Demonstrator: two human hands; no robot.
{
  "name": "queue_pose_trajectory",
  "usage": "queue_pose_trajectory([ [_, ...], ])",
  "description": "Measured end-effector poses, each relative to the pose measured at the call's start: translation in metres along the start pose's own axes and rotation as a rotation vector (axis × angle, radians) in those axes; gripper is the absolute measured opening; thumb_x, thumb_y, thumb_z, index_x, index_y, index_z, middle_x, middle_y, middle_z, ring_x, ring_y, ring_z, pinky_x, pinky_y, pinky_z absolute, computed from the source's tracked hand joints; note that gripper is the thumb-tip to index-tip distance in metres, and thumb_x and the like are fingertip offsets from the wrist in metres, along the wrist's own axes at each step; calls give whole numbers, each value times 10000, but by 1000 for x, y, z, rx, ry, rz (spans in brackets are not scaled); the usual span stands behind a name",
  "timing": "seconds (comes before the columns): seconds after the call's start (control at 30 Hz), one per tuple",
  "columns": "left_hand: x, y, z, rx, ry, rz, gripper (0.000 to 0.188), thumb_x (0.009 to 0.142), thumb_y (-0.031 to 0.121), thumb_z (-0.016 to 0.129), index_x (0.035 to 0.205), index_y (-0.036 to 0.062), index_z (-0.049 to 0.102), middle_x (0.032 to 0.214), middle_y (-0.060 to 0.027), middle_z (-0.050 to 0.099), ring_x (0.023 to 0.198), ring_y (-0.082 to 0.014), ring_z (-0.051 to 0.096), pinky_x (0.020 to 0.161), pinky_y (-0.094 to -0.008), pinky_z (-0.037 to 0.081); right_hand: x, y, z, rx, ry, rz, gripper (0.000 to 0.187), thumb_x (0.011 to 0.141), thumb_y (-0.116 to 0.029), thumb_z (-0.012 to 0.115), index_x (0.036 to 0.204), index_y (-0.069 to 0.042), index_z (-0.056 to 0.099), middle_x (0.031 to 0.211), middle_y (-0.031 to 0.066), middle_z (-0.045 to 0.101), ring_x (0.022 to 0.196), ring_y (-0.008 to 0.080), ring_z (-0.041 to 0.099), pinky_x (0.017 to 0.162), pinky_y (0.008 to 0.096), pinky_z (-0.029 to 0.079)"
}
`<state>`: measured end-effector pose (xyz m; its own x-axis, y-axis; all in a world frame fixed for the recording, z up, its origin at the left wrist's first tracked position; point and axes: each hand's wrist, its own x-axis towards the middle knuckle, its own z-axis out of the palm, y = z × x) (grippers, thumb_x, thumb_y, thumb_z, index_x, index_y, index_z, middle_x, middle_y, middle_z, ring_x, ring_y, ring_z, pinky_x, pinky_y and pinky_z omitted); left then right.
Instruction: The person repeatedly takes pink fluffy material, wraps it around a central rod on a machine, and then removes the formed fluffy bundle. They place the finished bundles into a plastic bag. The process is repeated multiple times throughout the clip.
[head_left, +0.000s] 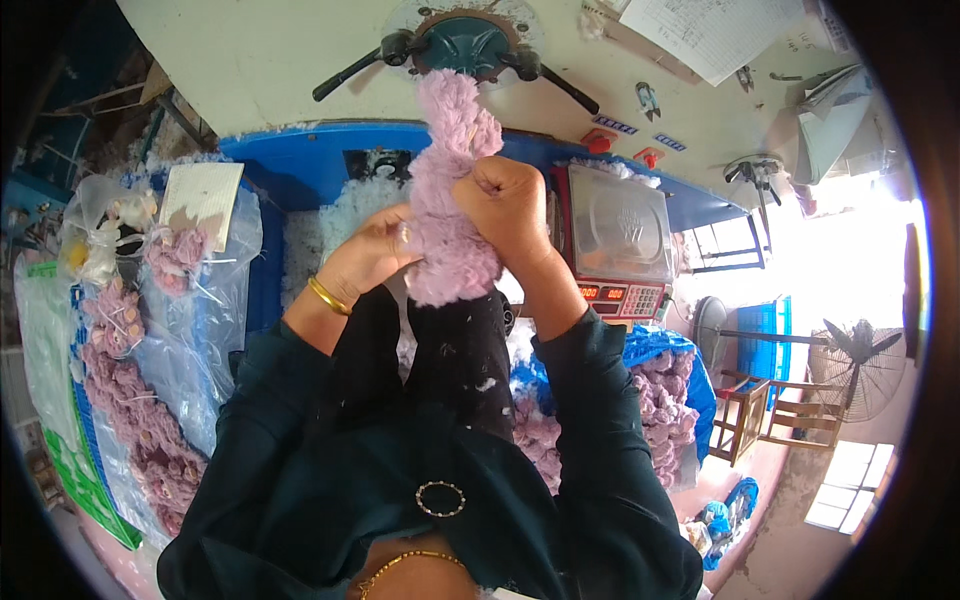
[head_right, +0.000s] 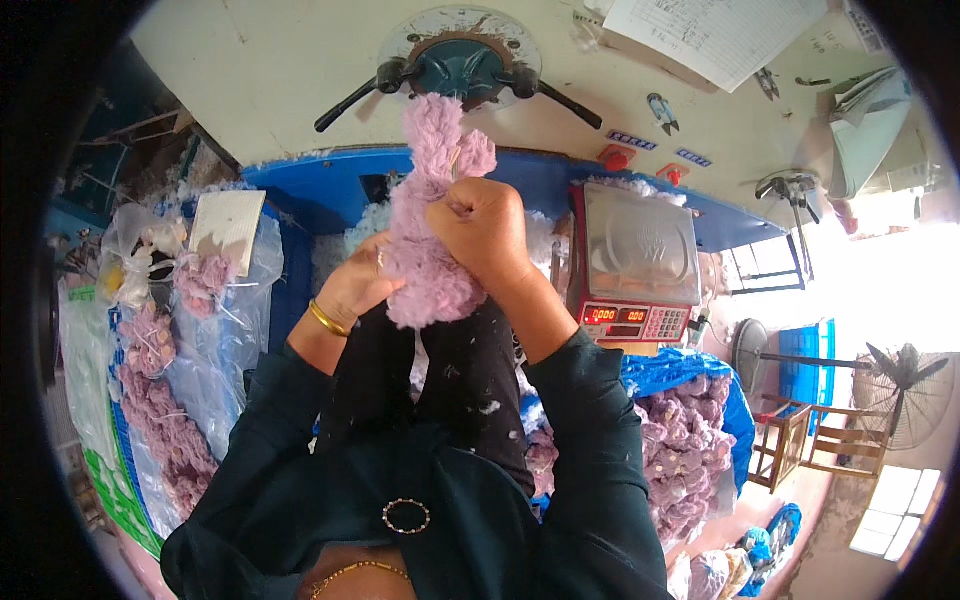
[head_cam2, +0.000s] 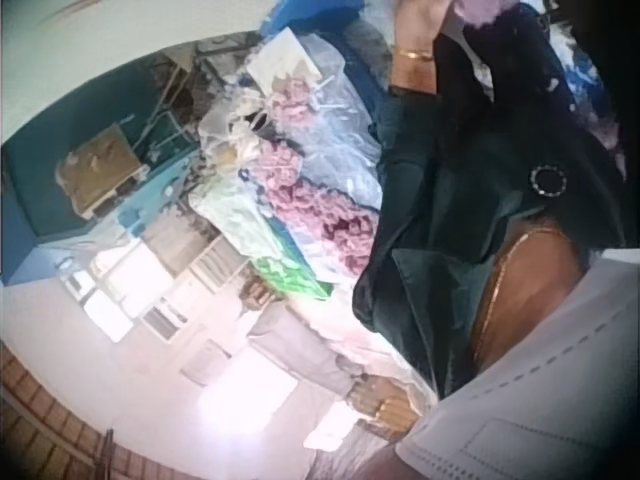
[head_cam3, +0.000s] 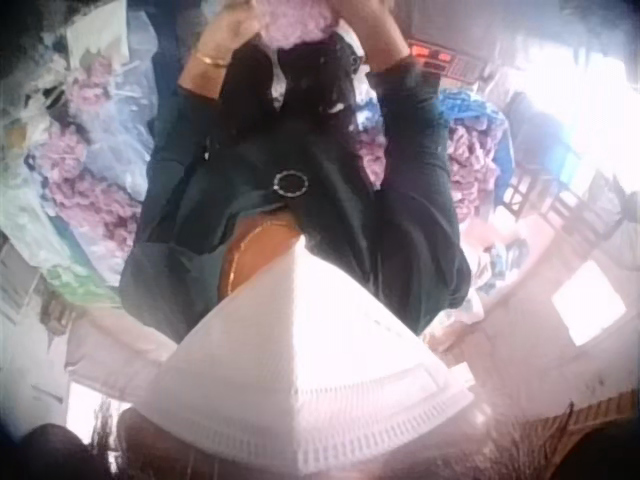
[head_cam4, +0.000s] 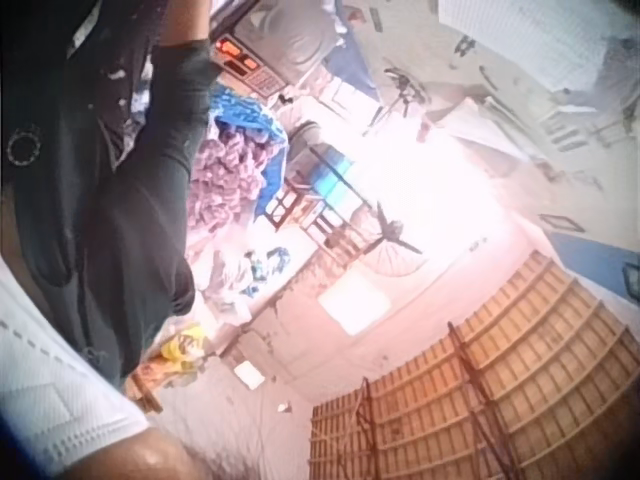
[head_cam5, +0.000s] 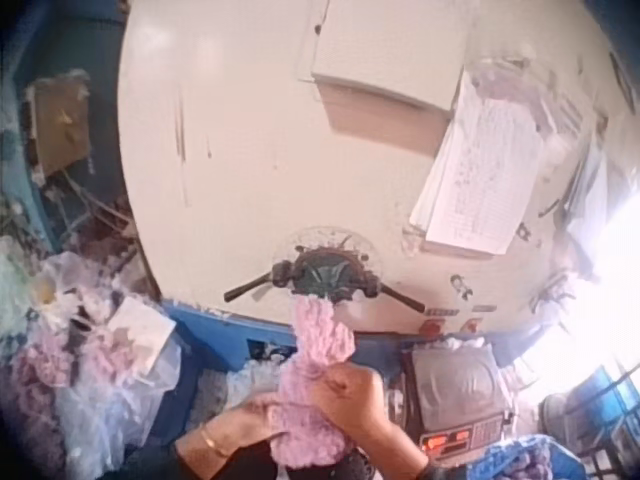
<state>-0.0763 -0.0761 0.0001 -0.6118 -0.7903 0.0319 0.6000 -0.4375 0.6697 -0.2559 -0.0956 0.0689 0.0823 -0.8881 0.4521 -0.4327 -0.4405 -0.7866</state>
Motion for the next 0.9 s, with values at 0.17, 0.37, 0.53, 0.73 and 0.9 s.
queue_pose_trajectory([
  [0.17,10,-2,3,-251,-133,-159,543,928,462,476,1311,79,436,1191,-80,579,1042,-202,597,817,-334,524,-5,6,-18,440,-169,309,265,727,-11,554,512,-38,402,534,-55,420,533,25,355,446,241,273],
  [0.37,12,-9,75,-184,177,-125,468,944,471,439,1246,115,465,1002,-79,648,789,-200,669,657,-289,569,-3,30,-41,926,-440,504,285,808,-194,687,615,-52,532,651,-37,542,589,29,468,520,202,388],
  [0.53,32,-7,70,-223,256,-15,358,948,296,528,1216,67,464,1055,-96,608,830,-214,654,676,-305,567,25,35,-72,472,-531,298,582,745,-369,754,1146,-6,540,1049,66,586,940,128,550,799,288,455],
  [0.73,15,-14,62,403,241,300,397,928,152,566,1267,26,402,1176,-82,534,1023,-178,562,807,-300,499,-35,-7,-24,-380,-327,-115,834,623,-323,816,1291,-8,429,1213,261,490,1118,406,498,943,446,417],
  [0.9,5,-27,94,578,283,265,493,938,180,556,1327,26,296,1262,-93,447,1092,-152,497,885,-272,452,-27,-18,-59,398,-461,542,800,620,-127,814,1295,17,411,1239,228,505,1151,328,509,959,393,414],
])
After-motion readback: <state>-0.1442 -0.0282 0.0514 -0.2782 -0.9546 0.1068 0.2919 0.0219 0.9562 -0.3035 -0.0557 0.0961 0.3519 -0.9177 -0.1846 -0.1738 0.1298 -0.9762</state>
